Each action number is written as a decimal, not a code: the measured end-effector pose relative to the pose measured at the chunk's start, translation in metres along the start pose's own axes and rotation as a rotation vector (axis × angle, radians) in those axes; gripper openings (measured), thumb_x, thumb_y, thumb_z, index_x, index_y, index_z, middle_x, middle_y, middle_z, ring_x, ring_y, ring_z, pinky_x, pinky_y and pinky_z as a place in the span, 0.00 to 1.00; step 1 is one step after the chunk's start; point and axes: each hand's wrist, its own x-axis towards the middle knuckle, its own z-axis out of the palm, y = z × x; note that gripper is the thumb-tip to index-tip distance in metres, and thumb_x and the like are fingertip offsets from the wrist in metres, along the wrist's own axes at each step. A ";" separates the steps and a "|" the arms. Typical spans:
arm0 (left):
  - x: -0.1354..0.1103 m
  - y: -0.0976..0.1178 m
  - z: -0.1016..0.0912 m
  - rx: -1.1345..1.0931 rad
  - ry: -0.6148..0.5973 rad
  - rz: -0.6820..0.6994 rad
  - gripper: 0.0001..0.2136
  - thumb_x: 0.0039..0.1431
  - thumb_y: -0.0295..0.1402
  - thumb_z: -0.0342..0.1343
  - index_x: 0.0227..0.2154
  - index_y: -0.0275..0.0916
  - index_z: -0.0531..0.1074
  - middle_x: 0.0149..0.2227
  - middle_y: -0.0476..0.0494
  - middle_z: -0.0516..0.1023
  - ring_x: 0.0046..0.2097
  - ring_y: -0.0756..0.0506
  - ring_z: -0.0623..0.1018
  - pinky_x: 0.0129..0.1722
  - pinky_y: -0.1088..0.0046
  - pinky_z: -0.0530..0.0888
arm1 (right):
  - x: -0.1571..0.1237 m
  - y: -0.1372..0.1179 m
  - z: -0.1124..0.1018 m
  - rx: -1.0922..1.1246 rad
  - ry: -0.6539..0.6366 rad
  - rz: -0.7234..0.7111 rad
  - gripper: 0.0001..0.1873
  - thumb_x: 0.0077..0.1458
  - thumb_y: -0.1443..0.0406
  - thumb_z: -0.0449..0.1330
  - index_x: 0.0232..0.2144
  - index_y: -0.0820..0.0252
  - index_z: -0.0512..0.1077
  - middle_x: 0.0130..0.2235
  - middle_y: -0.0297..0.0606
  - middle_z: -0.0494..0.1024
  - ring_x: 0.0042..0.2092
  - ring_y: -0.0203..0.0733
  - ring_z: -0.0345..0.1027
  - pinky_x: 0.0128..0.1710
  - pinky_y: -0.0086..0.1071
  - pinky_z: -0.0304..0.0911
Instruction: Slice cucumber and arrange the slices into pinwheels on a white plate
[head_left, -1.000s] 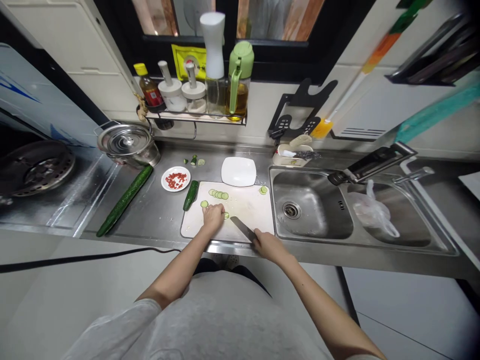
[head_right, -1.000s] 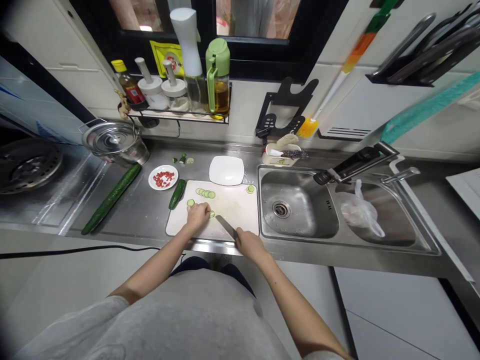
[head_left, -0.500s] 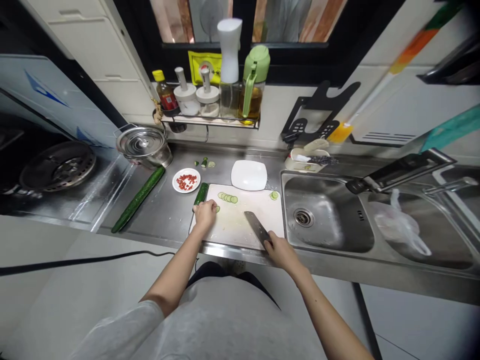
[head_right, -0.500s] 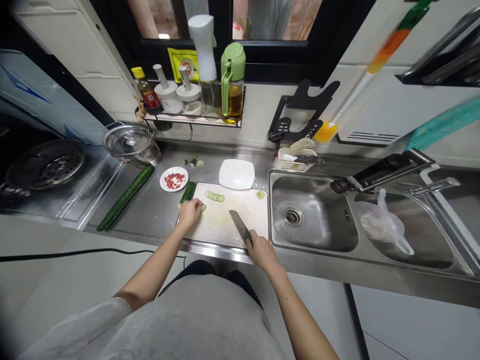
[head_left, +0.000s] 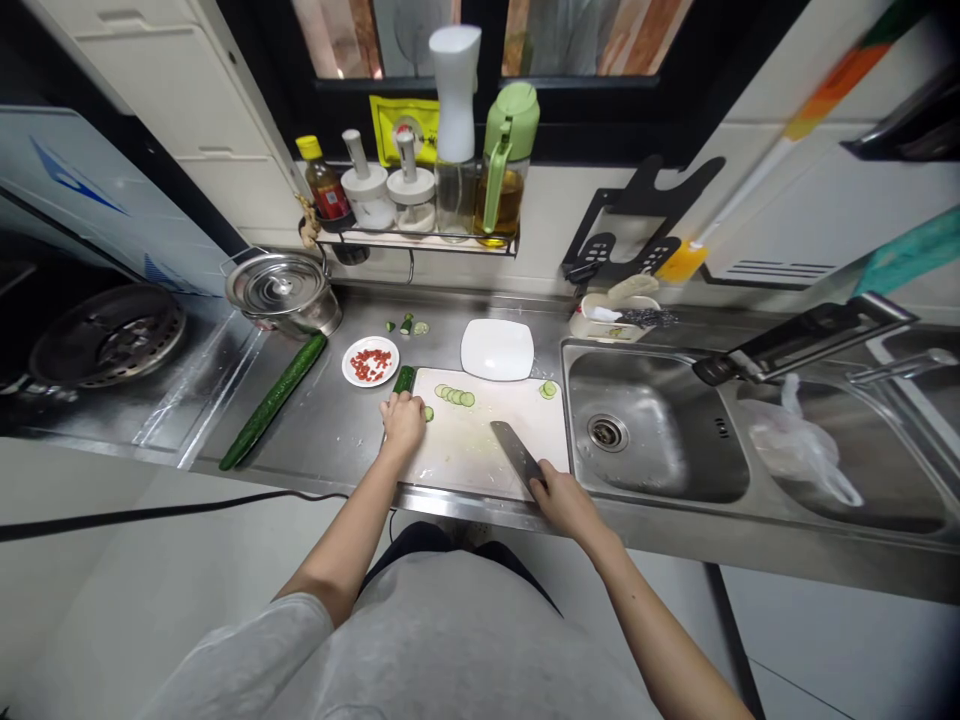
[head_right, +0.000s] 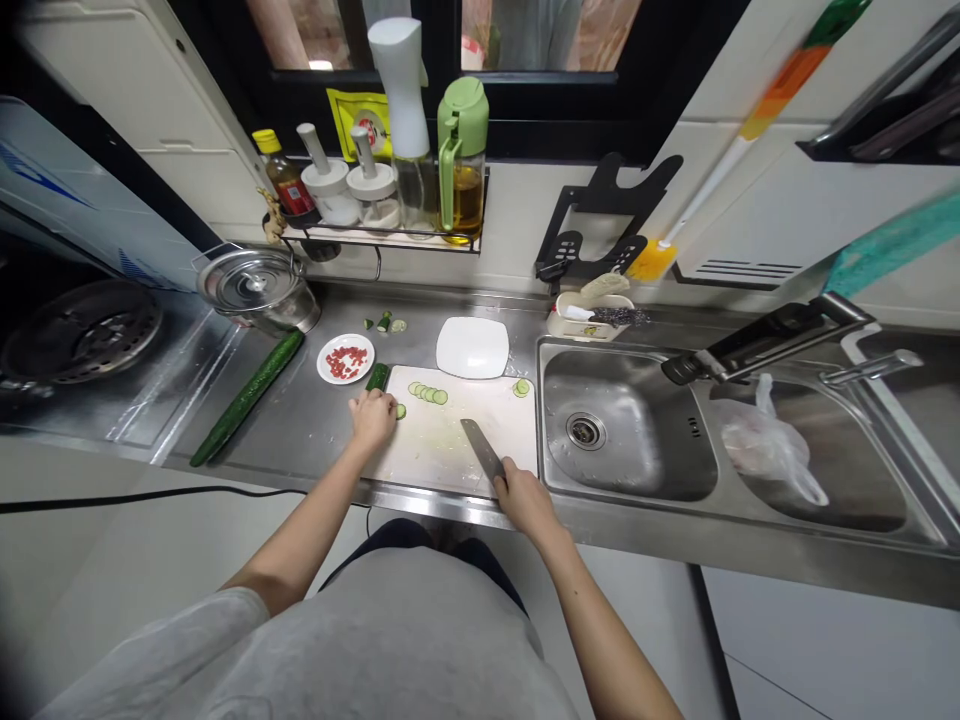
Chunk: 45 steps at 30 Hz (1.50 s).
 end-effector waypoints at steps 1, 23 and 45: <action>0.000 0.001 0.000 0.006 0.000 -0.002 0.12 0.60 0.32 0.46 0.37 0.42 0.76 0.45 0.36 0.73 0.50 0.36 0.66 0.48 0.57 0.57 | 0.001 0.000 0.000 0.001 -0.001 0.002 0.10 0.63 0.62 0.47 0.43 0.60 0.62 0.37 0.44 0.77 0.37 0.42 0.70 0.30 0.29 0.45; 0.033 0.068 0.022 -0.081 -0.064 0.272 0.12 0.60 0.32 0.47 0.43 0.45 0.73 0.47 0.38 0.70 0.51 0.38 0.66 0.49 0.60 0.57 | -0.001 0.006 -0.001 0.038 0.005 0.054 0.09 0.64 0.63 0.46 0.43 0.59 0.62 0.37 0.42 0.77 0.38 0.41 0.70 0.30 0.29 0.46; -0.015 0.033 0.021 -0.153 -0.195 0.117 0.11 0.55 0.28 0.50 0.38 0.43 0.75 0.38 0.42 0.79 0.47 0.40 0.73 0.48 0.60 0.58 | -0.005 -0.037 -0.006 -0.104 -0.084 -0.069 0.12 0.63 0.66 0.44 0.46 0.60 0.61 0.37 0.45 0.77 0.38 0.46 0.71 0.30 0.31 0.50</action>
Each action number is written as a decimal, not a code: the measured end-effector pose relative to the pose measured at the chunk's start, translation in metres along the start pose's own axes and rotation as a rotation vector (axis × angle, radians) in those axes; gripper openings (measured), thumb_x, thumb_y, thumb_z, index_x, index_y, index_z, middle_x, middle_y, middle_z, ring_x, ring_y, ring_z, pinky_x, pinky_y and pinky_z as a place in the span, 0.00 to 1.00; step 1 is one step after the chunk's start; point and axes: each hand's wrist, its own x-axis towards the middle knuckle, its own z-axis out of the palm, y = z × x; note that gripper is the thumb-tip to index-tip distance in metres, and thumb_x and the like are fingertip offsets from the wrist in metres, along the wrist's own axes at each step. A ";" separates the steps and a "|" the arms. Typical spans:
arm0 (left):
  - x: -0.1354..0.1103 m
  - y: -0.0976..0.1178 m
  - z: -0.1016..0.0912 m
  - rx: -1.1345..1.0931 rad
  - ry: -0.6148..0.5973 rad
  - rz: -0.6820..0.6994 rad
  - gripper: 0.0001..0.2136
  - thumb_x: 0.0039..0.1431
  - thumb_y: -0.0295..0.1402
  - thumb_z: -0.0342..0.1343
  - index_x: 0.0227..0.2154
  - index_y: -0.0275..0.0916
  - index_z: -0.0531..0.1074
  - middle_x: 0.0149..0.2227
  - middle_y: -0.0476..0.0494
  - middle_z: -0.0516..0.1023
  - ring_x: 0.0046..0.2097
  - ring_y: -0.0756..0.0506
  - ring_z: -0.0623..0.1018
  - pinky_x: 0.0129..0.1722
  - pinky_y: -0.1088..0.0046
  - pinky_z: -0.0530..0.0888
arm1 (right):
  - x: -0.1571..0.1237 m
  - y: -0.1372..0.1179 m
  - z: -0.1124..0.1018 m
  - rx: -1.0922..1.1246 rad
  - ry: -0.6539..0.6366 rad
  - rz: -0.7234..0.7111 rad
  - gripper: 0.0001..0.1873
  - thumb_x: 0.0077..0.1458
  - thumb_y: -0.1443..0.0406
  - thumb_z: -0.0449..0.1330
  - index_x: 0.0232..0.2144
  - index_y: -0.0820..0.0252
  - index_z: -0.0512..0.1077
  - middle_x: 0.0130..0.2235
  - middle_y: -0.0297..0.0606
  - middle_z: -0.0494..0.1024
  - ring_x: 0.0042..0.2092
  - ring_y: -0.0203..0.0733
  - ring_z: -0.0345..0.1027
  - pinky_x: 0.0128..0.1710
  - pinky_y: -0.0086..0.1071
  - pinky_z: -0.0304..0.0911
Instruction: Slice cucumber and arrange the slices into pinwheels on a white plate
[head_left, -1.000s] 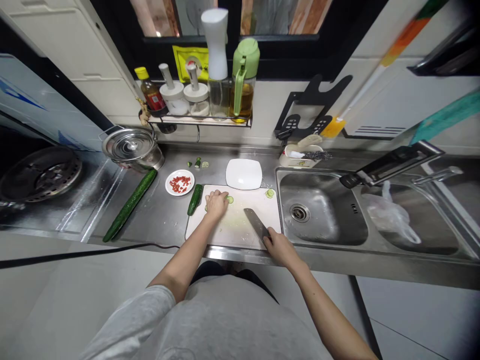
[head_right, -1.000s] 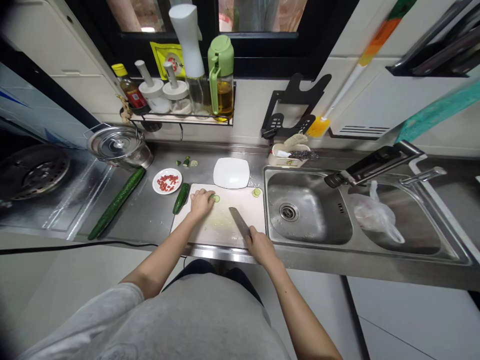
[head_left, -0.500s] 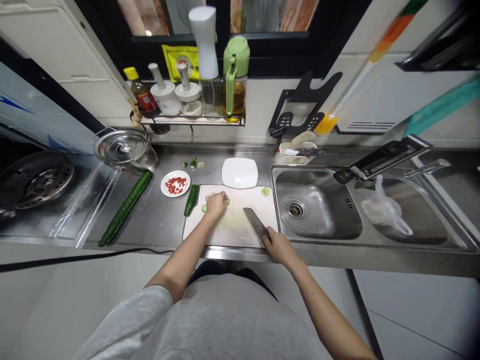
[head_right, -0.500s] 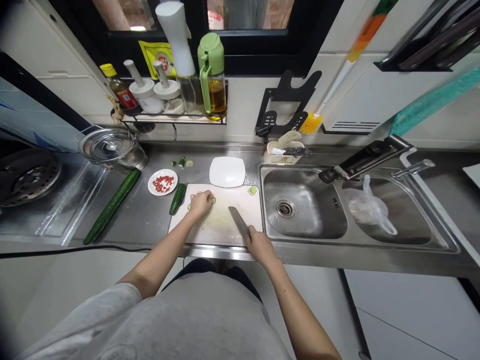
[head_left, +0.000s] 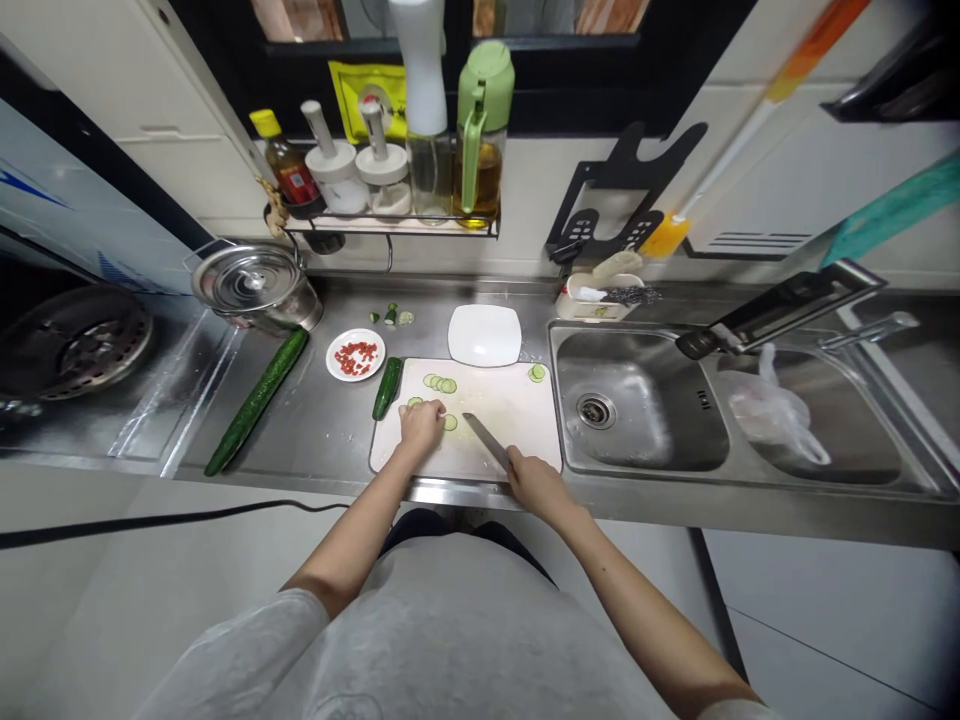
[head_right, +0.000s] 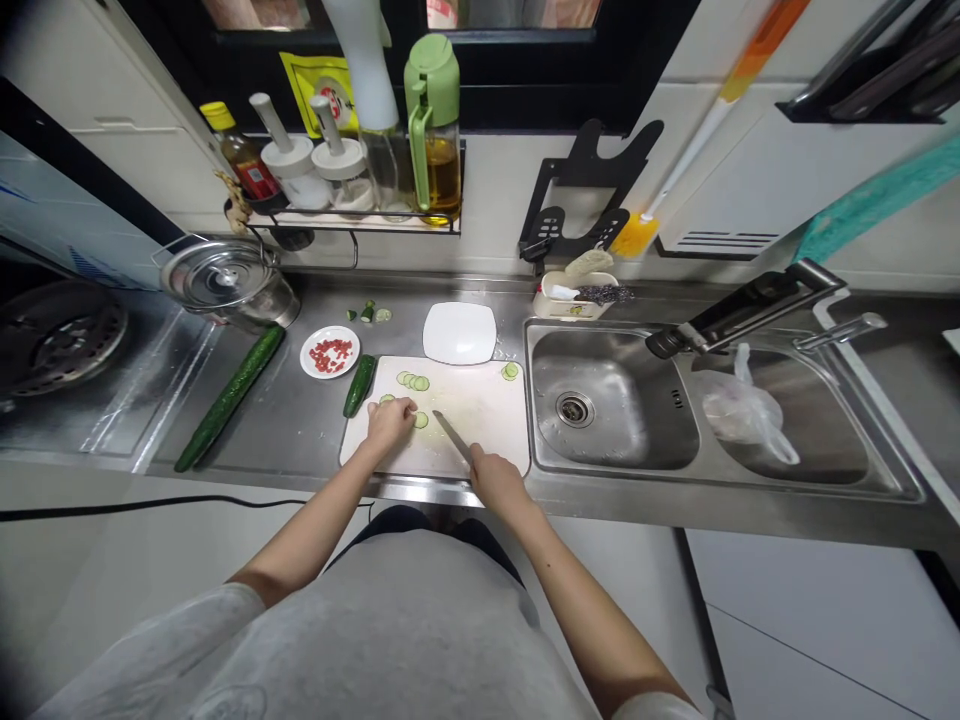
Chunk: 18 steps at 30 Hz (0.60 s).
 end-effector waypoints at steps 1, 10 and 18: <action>0.000 -0.002 0.000 -0.002 0.014 0.008 0.11 0.55 0.28 0.50 0.38 0.44 0.75 0.39 0.42 0.79 0.48 0.40 0.72 0.48 0.59 0.58 | 0.001 -0.004 -0.001 -0.017 -0.004 -0.016 0.12 0.63 0.66 0.44 0.46 0.60 0.61 0.36 0.45 0.77 0.38 0.46 0.71 0.30 0.31 0.51; 0.000 -0.009 0.004 -0.061 0.006 0.045 0.13 0.55 0.27 0.51 0.39 0.46 0.76 0.40 0.43 0.77 0.50 0.39 0.69 0.48 0.59 0.58 | 0.012 -0.023 -0.003 -0.079 -0.032 -0.075 0.13 0.61 0.69 0.44 0.48 0.61 0.60 0.36 0.45 0.77 0.39 0.47 0.72 0.33 0.32 0.55; -0.001 -0.007 0.002 -0.071 0.006 0.044 0.12 0.55 0.28 0.51 0.38 0.47 0.76 0.38 0.44 0.77 0.49 0.40 0.69 0.47 0.60 0.58 | 0.016 -0.028 -0.004 -0.093 -0.048 -0.066 0.14 0.61 0.70 0.43 0.48 0.61 0.60 0.36 0.46 0.76 0.40 0.48 0.72 0.34 0.33 0.57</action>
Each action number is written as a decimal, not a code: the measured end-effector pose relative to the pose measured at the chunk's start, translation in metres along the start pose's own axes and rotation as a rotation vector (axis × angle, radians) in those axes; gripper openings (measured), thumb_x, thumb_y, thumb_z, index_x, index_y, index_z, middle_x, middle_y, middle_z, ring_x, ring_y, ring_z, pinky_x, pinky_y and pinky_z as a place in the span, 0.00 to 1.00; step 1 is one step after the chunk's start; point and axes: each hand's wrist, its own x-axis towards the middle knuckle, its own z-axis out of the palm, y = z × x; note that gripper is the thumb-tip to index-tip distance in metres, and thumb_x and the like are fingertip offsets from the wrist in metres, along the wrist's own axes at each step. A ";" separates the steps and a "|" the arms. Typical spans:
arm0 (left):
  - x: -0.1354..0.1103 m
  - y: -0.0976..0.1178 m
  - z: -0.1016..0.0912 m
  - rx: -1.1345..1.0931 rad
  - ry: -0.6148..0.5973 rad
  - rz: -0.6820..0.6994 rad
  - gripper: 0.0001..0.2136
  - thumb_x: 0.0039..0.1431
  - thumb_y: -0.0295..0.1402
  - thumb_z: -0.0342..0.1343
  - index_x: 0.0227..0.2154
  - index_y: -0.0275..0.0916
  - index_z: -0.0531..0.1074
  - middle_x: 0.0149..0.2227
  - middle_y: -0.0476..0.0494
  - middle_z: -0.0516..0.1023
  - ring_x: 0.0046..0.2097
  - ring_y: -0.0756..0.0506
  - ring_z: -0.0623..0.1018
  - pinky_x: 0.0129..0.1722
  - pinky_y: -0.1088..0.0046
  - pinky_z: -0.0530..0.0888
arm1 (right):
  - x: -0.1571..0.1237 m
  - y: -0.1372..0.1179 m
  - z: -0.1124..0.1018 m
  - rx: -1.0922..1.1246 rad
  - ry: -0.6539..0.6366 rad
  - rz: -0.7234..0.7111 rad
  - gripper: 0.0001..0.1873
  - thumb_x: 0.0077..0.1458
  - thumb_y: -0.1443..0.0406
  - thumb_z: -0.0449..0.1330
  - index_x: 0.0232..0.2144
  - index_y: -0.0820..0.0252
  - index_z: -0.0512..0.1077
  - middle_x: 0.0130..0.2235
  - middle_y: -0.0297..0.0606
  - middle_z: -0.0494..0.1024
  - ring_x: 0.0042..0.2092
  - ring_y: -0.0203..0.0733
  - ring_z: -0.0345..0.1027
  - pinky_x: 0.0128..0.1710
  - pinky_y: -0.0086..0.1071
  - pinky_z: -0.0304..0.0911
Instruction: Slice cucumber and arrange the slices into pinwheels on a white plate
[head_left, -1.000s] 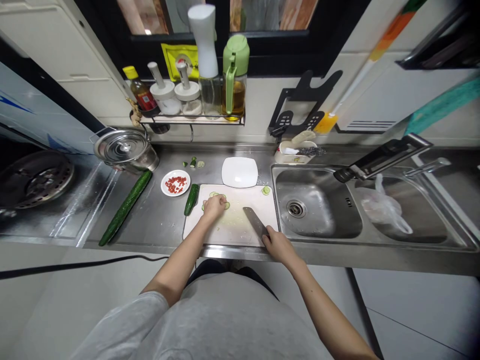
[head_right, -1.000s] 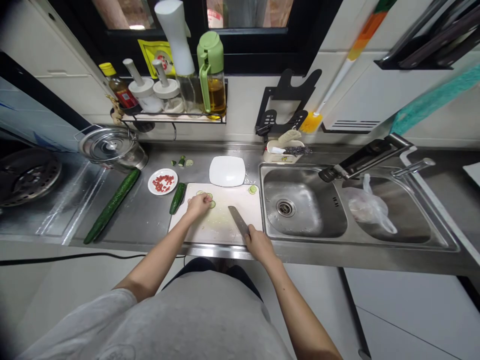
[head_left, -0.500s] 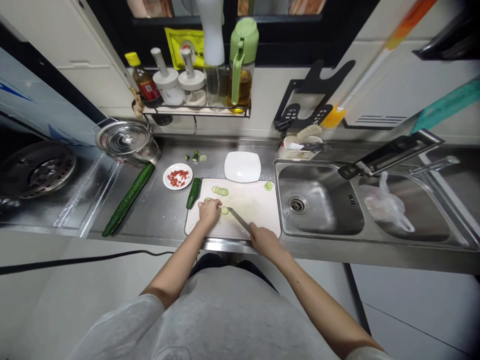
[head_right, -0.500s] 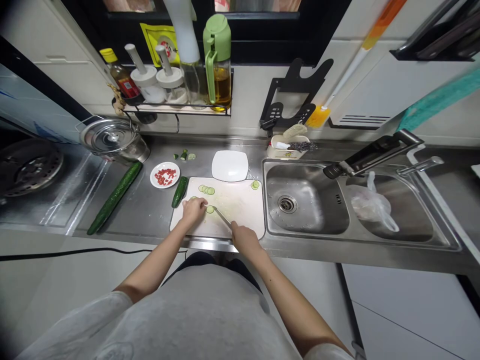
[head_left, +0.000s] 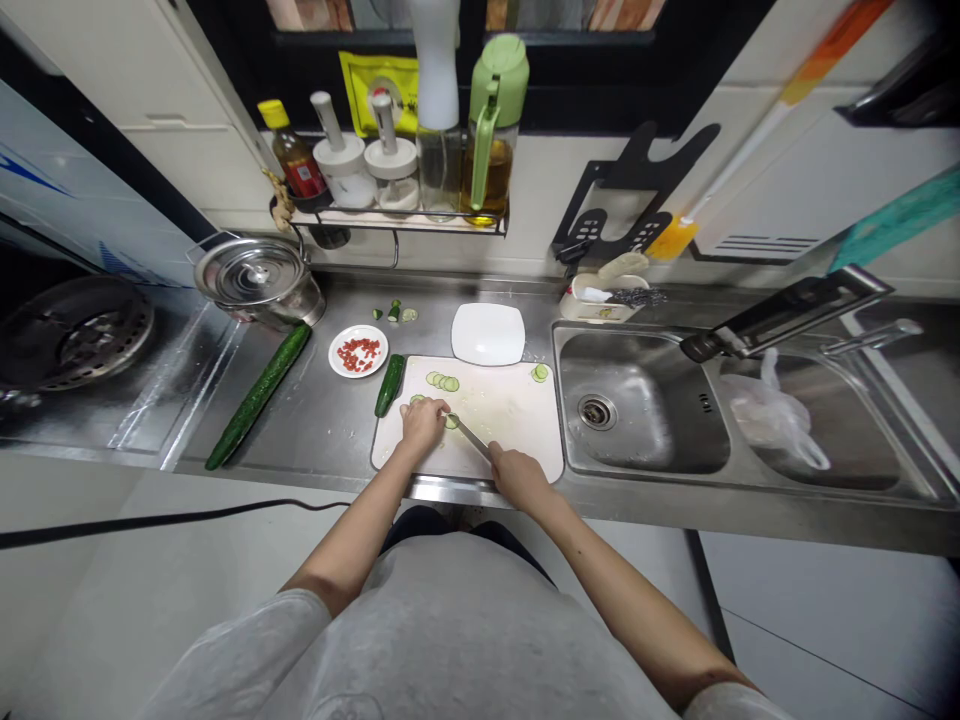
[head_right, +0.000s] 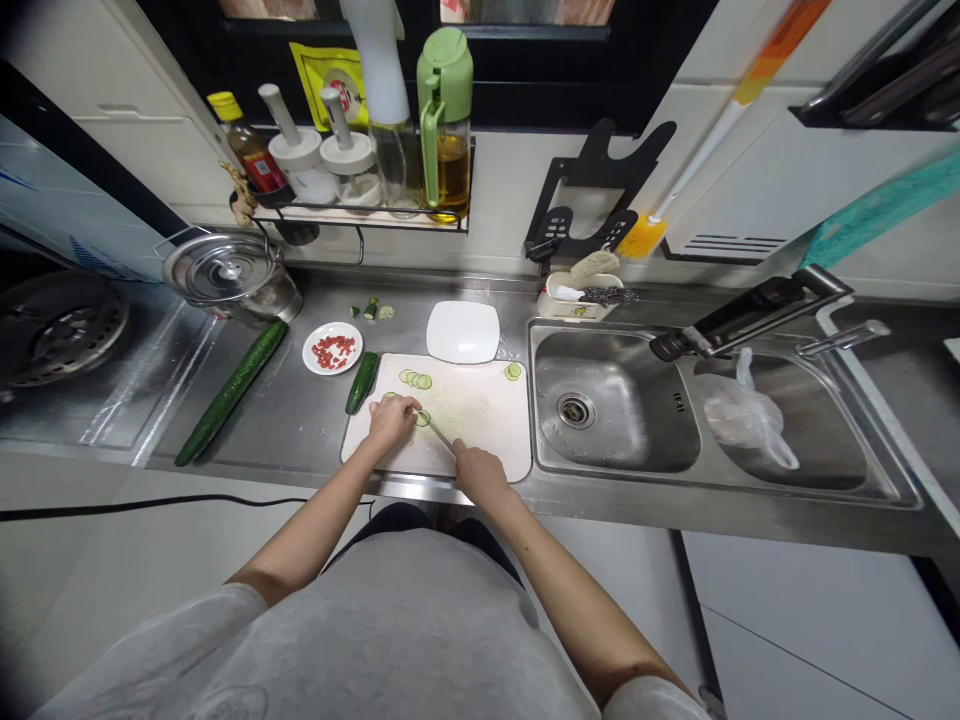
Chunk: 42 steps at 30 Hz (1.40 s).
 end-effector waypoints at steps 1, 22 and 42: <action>0.000 0.000 0.000 0.000 -0.001 0.000 0.12 0.55 0.28 0.51 0.38 0.47 0.76 0.38 0.44 0.77 0.49 0.40 0.69 0.47 0.60 0.58 | 0.000 0.000 0.000 -0.002 0.000 0.000 0.14 0.61 0.70 0.43 0.48 0.61 0.60 0.36 0.46 0.76 0.41 0.48 0.72 0.34 0.33 0.57; 0.002 0.000 -0.002 -0.003 -0.028 0.007 0.14 0.55 0.26 0.50 0.39 0.47 0.76 0.41 0.43 0.77 0.49 0.40 0.68 0.48 0.59 0.57 | 0.006 -0.007 0.001 -0.002 -0.036 0.011 0.16 0.59 0.72 0.47 0.49 0.61 0.59 0.38 0.47 0.77 0.43 0.47 0.73 0.37 0.33 0.60; 0.004 0.001 -0.001 0.028 -0.034 0.012 0.14 0.55 0.27 0.50 0.39 0.47 0.76 0.41 0.44 0.78 0.50 0.40 0.68 0.47 0.59 0.57 | 0.006 -0.008 0.008 -0.018 -0.012 0.005 0.16 0.60 0.74 0.45 0.49 0.61 0.59 0.38 0.48 0.77 0.42 0.47 0.74 0.36 0.33 0.61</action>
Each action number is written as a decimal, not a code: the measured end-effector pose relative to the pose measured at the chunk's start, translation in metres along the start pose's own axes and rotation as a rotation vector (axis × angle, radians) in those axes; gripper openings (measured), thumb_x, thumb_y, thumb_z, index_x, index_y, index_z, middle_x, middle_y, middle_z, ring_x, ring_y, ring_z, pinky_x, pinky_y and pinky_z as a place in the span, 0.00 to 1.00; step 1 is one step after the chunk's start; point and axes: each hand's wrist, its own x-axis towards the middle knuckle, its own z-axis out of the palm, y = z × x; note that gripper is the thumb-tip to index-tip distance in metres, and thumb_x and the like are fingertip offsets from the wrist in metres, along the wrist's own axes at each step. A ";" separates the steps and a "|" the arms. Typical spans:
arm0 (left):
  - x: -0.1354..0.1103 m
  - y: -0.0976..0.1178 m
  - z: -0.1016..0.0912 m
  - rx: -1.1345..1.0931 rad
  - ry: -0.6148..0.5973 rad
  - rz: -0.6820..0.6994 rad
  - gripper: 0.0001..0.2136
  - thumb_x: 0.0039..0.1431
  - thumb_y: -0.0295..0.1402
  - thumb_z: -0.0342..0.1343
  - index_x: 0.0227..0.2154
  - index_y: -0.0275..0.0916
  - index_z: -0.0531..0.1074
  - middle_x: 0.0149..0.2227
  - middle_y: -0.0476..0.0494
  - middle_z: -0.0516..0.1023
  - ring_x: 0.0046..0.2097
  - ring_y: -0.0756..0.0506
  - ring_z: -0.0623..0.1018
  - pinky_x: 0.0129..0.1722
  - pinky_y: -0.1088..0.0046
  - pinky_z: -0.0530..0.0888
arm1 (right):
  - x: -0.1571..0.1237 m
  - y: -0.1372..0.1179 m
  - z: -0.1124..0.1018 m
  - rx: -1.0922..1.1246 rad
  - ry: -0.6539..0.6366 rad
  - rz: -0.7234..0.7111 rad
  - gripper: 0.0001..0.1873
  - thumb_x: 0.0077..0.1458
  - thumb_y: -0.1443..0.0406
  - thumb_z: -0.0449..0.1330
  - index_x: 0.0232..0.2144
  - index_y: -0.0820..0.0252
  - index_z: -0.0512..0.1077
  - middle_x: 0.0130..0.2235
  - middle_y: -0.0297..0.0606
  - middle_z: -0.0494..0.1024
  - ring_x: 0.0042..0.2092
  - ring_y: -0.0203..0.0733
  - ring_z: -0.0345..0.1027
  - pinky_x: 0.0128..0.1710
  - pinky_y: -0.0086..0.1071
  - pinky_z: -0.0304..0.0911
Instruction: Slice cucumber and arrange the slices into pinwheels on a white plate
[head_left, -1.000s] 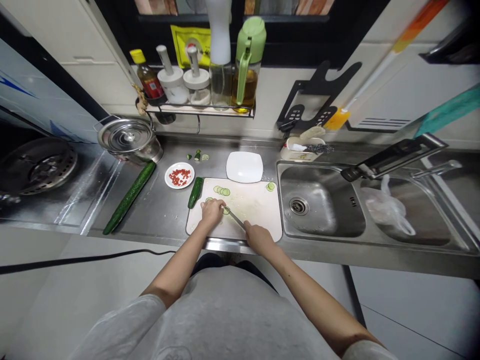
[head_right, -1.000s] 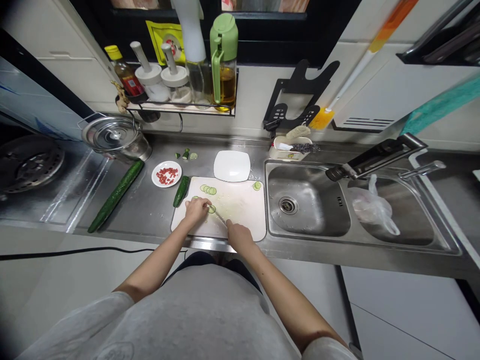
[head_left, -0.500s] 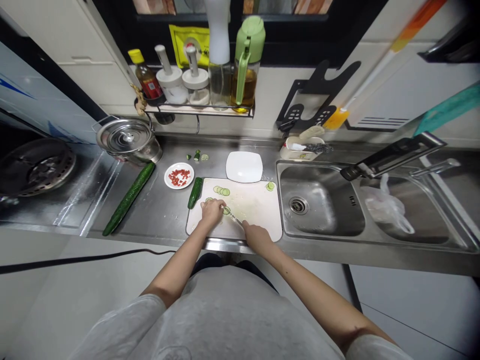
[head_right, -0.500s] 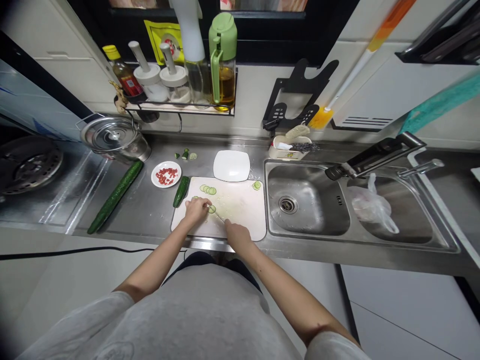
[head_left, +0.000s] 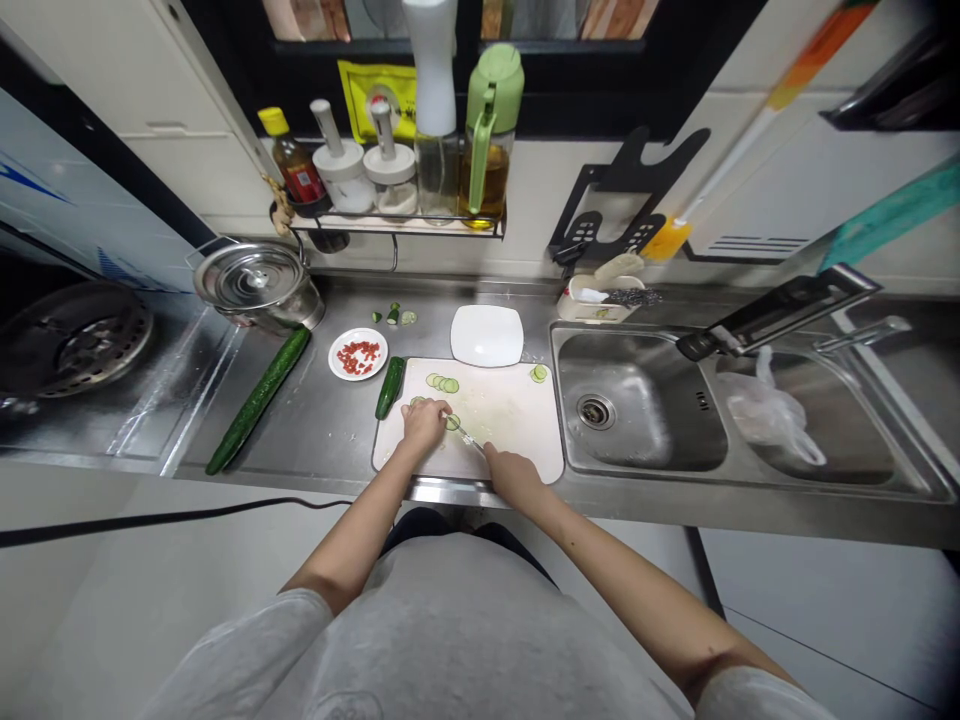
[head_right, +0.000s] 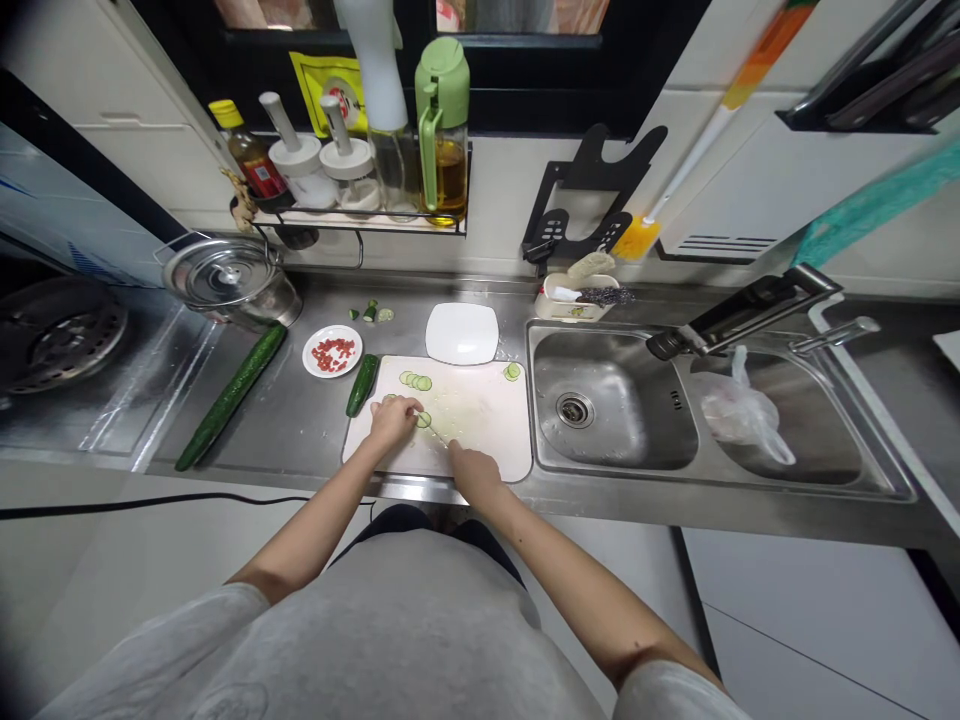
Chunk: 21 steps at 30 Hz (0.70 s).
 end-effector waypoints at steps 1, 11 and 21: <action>0.000 0.000 0.000 0.004 0.000 -0.001 0.14 0.55 0.27 0.50 0.39 0.47 0.76 0.41 0.43 0.77 0.50 0.40 0.68 0.47 0.59 0.56 | -0.001 0.001 0.000 -0.002 -0.002 0.004 0.15 0.60 0.73 0.45 0.49 0.61 0.59 0.38 0.48 0.77 0.42 0.47 0.74 0.36 0.33 0.61; 0.000 0.000 0.001 0.028 -0.005 0.002 0.14 0.54 0.27 0.50 0.40 0.47 0.76 0.42 0.43 0.77 0.50 0.39 0.68 0.47 0.59 0.56 | -0.018 0.015 0.006 0.006 -0.045 0.013 0.16 0.59 0.72 0.47 0.50 0.61 0.59 0.40 0.48 0.77 0.43 0.48 0.73 0.36 0.33 0.60; -0.004 0.007 0.006 0.039 0.032 0.002 0.09 0.53 0.30 0.53 0.37 0.44 0.73 0.43 0.42 0.76 0.49 0.39 0.68 0.47 0.60 0.57 | -0.032 0.026 0.010 0.030 -0.032 0.034 0.14 0.61 0.69 0.45 0.49 0.59 0.60 0.38 0.47 0.77 0.41 0.47 0.73 0.33 0.31 0.55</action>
